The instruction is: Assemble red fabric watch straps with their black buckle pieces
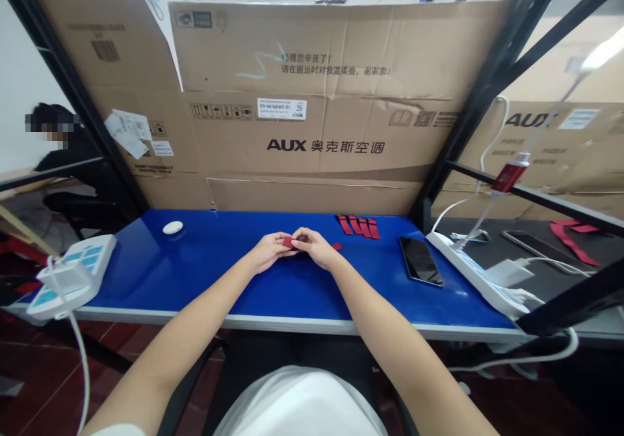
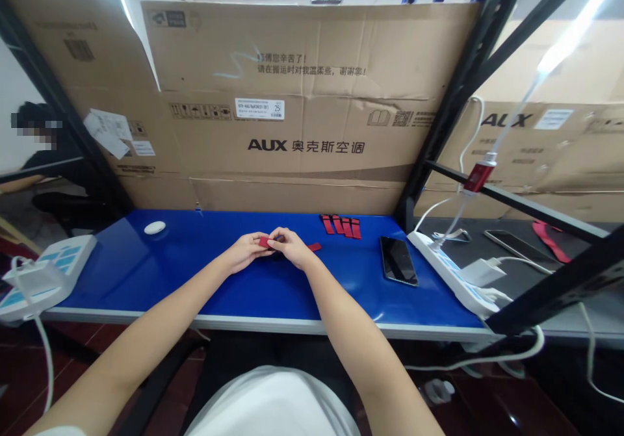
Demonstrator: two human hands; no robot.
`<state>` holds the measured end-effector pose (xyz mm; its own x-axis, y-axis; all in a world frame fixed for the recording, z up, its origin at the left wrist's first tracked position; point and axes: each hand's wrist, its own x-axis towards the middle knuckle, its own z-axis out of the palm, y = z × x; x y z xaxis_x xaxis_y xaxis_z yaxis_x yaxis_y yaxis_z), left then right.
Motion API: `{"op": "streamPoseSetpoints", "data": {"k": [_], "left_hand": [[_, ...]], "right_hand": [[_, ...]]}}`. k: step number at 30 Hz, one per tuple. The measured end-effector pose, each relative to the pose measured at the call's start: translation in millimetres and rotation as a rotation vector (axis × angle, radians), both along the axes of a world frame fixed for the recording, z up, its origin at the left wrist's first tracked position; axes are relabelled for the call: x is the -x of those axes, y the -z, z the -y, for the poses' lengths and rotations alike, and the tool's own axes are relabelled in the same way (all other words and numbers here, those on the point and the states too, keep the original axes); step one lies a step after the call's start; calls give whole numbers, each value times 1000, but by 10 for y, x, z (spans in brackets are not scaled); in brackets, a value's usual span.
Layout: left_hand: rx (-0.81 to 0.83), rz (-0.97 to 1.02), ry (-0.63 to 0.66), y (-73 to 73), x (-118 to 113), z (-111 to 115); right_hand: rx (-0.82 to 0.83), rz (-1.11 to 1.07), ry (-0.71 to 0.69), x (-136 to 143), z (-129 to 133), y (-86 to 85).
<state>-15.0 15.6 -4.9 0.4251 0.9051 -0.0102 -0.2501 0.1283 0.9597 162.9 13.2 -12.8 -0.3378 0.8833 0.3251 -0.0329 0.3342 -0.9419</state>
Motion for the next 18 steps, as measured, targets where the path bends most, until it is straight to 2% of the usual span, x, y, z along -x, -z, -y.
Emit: {"op": "streamPoseSetpoints", "data": {"k": [3,5,9,14,18], "left_hand": [[-72,-83,-17,27,2,-16],[-156,-170,-79,50,-1,-40],[-310,-319,-195,84,-20,-82],[-401,-374,-206,56,-42,-50],[-396,-363,-197,8,-50,-2]], "right_hand": [[-38,21,73,-66,-43,10],[-64,52,98,-122,-73,12],[-123,253,149,-163,-85,26],[-174,397,253,-88,-62,62],[-177,396,304,-48,-60,77]]}}
